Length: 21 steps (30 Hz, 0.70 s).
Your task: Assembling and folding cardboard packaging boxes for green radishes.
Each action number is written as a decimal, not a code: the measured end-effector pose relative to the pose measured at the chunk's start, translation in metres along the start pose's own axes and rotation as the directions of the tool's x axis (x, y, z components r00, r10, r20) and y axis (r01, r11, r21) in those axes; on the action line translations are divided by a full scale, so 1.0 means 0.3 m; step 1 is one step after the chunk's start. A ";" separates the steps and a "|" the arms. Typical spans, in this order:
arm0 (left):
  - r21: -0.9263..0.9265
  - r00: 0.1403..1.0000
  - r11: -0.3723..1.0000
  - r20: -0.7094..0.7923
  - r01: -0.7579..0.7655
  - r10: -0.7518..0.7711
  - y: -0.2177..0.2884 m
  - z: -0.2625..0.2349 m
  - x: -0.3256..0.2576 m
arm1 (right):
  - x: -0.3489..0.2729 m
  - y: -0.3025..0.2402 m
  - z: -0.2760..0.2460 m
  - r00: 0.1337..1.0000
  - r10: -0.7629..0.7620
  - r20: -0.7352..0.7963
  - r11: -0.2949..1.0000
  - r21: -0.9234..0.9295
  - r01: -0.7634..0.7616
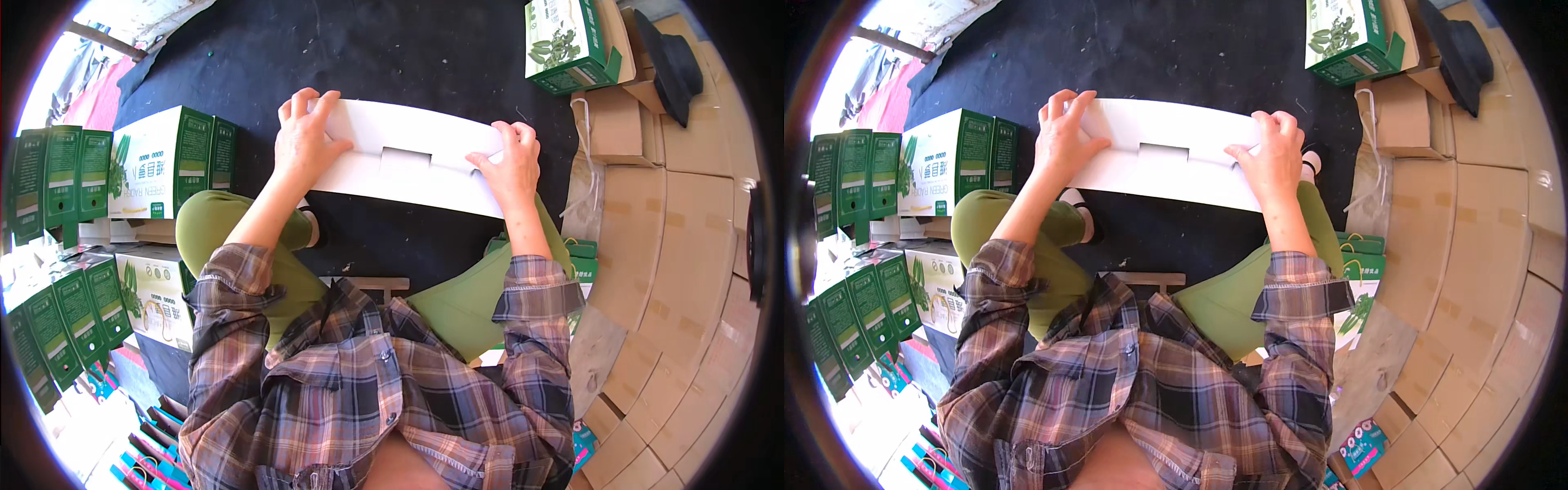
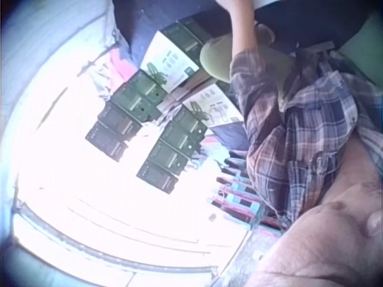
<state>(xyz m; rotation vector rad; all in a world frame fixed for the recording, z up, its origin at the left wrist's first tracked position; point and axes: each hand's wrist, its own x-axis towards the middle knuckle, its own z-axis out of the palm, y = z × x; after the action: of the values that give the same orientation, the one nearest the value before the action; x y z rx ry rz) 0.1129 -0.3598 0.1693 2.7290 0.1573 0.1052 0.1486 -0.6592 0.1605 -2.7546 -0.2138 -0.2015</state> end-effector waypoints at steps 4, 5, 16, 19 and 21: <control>0.011 0.999 1.000 -0.045 -0.016 0.017 -0.007 0.009 -0.003 | -0.001 -0.013 0.004 0.999 -0.026 -0.020 1.000 0.017 0.026; 0.002 0.998 1.000 -0.057 -0.009 0.009 -0.005 0.003 -0.006 | -0.002 -0.005 0.009 0.997 -0.050 -0.057 0.998 0.034 0.052; -0.693 0.730 0.253 0.579 0.675 -0.364 -0.401 0.203 0.008 | -0.088 0.367 0.224 0.620 0.237 0.748 0.106 0.615 -0.782; -0.534 0.533 -0.114 0.845 0.838 -0.044 -0.421 0.183 -0.023 | -0.090 0.398 0.222 0.421 0.130 0.898 -0.023 0.427 -0.904; -0.668 0.674 0.100 0.715 0.737 -0.187 -0.418 0.141 -0.040 | -0.075 0.327 0.162 0.498 0.096 0.862 -0.016 0.501 -0.865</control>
<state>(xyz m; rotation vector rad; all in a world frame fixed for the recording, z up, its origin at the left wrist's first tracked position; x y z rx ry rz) 0.0930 -0.2633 0.0801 1.2286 0.6389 -0.5192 0.1490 -0.7341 0.0777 -1.2253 0.5053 0.8566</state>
